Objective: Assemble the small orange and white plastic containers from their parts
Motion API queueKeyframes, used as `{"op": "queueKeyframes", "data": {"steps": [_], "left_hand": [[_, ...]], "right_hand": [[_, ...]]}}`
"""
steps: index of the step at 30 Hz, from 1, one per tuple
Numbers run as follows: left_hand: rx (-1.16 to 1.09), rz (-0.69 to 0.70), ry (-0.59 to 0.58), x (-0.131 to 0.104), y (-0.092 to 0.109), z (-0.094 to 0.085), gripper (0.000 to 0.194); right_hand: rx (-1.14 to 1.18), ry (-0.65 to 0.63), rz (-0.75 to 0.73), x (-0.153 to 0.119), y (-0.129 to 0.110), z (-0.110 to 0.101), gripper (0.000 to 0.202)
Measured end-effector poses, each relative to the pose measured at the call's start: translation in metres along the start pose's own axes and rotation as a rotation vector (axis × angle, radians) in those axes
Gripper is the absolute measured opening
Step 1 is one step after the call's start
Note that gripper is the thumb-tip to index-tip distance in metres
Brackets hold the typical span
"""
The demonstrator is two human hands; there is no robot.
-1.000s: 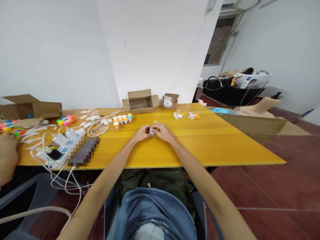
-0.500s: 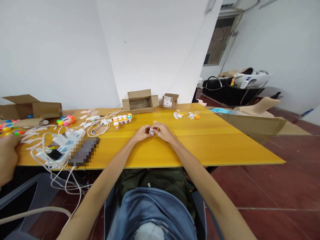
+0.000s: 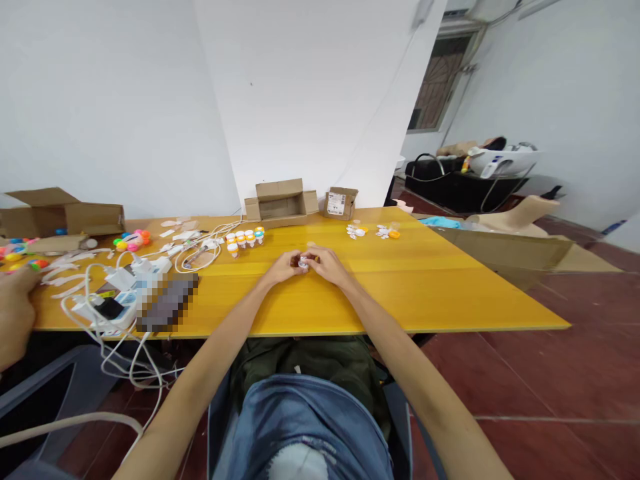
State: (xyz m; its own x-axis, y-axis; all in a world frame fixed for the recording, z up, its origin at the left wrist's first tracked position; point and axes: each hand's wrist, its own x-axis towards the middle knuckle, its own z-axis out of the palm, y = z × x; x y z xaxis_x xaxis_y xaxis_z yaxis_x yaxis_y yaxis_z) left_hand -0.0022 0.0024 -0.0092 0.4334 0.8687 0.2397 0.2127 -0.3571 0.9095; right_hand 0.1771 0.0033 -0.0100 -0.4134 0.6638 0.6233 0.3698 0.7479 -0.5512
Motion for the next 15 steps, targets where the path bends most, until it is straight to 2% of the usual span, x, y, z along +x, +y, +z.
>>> {"op": "queueKeyframes", "data": {"steps": [15], "left_hand": [[0.006, 0.0, -0.005, -0.0006, 0.0035, 0.0005, 0.028]], "right_hand": [[-0.018, -0.001, -0.002, -0.0012, 0.0003, 0.0007, 0.011]]}}
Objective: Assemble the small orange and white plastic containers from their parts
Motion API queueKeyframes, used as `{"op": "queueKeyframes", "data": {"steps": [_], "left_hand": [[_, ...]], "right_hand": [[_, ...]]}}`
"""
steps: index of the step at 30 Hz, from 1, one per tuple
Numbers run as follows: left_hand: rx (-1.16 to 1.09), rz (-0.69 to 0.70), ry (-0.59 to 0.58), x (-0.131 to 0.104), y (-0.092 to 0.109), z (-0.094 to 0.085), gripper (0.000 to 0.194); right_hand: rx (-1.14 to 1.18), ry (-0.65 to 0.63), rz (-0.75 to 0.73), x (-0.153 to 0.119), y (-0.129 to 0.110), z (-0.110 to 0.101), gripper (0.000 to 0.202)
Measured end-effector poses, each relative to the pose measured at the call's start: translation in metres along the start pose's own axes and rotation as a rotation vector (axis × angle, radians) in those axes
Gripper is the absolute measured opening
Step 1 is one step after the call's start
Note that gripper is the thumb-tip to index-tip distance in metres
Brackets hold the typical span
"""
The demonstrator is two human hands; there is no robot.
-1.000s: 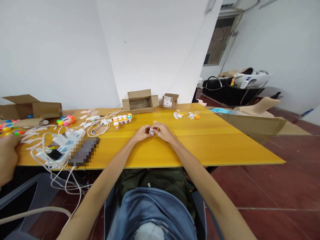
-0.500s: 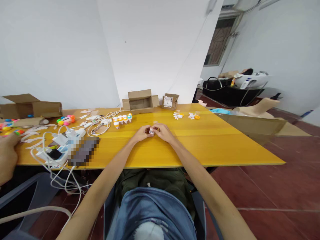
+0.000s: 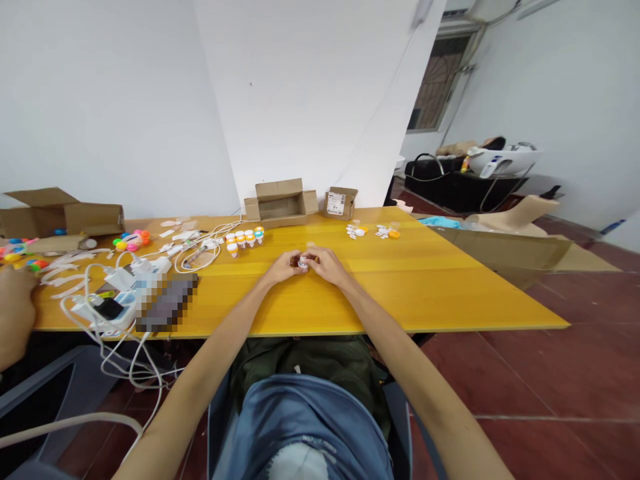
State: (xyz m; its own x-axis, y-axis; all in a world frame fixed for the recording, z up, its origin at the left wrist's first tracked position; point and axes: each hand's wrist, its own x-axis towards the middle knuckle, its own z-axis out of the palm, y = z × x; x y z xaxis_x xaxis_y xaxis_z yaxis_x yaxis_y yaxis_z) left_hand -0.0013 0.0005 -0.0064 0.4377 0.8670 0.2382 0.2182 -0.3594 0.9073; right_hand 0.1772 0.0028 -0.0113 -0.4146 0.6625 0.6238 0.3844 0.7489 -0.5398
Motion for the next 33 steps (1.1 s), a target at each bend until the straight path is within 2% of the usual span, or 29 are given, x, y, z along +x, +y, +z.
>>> {"op": "queueKeyframes", "data": {"steps": [33], "left_hand": [[0.033, -0.005, 0.018, 0.0001, 0.001, 0.0006, 0.028]], "right_hand": [[-0.022, -0.008, 0.099, 0.0008, -0.0045, 0.0006, 0.004]]}}
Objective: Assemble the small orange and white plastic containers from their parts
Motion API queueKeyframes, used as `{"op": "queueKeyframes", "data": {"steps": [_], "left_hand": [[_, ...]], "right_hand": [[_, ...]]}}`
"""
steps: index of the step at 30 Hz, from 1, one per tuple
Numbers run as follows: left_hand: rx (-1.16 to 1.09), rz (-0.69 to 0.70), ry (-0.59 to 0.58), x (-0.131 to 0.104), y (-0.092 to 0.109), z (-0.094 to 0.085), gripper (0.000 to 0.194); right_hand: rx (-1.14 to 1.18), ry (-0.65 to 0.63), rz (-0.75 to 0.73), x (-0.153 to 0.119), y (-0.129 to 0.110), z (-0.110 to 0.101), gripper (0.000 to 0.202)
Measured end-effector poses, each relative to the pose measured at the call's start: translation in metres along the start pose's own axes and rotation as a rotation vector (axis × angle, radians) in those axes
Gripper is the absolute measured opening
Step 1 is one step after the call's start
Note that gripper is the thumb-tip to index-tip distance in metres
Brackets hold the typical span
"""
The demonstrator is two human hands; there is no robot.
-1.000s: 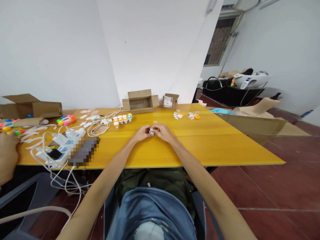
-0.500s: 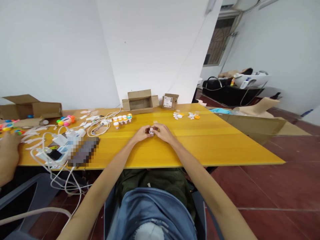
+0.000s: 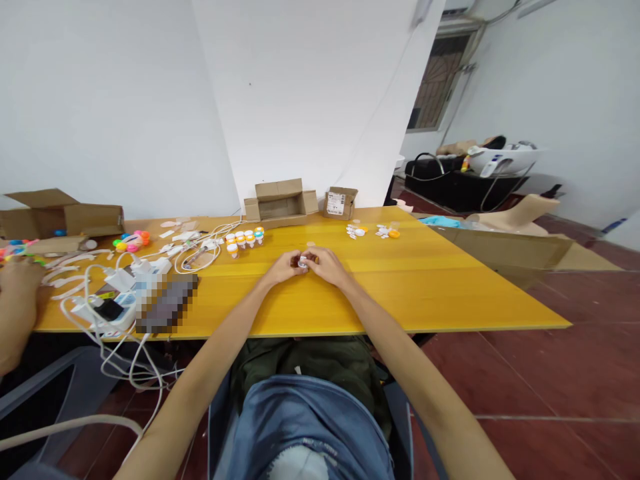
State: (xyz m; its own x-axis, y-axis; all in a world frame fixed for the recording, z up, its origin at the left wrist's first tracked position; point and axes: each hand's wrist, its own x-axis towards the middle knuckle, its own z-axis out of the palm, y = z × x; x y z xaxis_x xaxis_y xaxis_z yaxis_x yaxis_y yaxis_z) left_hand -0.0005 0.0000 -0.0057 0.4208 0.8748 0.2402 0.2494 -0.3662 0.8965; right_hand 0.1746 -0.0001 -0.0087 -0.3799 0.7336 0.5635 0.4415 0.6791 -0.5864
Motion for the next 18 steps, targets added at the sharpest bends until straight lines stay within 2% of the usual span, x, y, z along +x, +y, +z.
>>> {"op": "queueKeyframes", "data": {"steps": [18], "left_hand": [[-0.019, -0.007, 0.001, 0.001, -0.0027, 0.001, 0.028]], "right_hand": [[-0.018, 0.003, 0.015, -0.0002, -0.0013, -0.001, 0.004]]}}
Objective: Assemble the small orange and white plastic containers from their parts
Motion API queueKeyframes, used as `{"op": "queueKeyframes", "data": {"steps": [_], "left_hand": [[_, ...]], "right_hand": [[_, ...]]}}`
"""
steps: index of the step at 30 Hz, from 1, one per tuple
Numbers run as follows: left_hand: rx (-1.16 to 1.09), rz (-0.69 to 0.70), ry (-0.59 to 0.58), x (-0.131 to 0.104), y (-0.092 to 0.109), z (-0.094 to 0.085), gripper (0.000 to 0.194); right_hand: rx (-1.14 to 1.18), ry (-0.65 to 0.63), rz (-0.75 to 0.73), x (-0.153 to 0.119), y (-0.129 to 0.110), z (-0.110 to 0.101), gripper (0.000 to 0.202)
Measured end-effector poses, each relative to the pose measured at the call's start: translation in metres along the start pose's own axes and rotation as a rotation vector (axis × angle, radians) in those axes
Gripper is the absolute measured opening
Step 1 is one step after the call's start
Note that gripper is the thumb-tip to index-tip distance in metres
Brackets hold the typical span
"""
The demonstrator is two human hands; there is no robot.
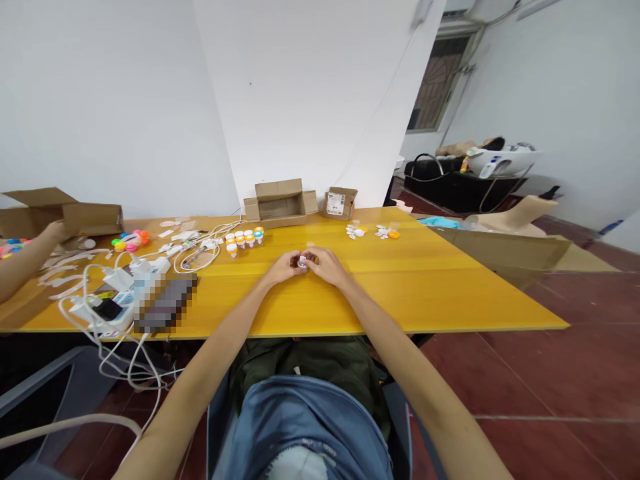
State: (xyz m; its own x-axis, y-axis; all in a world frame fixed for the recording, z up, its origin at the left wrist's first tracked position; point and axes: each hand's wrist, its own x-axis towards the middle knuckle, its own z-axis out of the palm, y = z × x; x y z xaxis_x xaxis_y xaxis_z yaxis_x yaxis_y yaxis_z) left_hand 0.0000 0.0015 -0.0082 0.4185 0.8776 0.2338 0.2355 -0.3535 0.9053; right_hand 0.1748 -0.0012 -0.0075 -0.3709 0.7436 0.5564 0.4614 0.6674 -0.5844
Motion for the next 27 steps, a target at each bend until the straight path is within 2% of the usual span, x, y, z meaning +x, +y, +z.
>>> {"op": "queueKeyframes", "data": {"steps": [5, 13, 16, 18, 23, 27], "left_hand": [[-0.015, -0.002, 0.001, -0.001, 0.003, 0.0, 0.026], [-0.012, -0.001, 0.012, -0.001, 0.004, 0.0, 0.029], [-0.025, -0.016, 0.019, -0.001, 0.005, 0.001, 0.027], [-0.028, -0.027, 0.028, -0.001, 0.006, 0.0, 0.027], [-0.028, -0.016, 0.085, 0.0, 0.006, -0.004, 0.027], [-0.049, 0.0, 0.14, 0.0, 0.006, -0.006, 0.029]], "right_hand": [[0.004, 0.015, 0.006, 0.0, -0.002, 0.0, 0.008], [0.006, 0.078, -0.009, 0.001, 0.002, 0.0, 0.032], [0.059, 0.103, 0.03, 0.002, 0.005, 0.0, 0.034], [0.142, 0.093, 0.093, 0.003, 0.006, 0.001, 0.033], [0.484, -0.01, 0.37, 0.006, 0.009, 0.005, 0.033], [0.748, -0.071, 0.498, 0.006, 0.007, 0.006, 0.026]]}}
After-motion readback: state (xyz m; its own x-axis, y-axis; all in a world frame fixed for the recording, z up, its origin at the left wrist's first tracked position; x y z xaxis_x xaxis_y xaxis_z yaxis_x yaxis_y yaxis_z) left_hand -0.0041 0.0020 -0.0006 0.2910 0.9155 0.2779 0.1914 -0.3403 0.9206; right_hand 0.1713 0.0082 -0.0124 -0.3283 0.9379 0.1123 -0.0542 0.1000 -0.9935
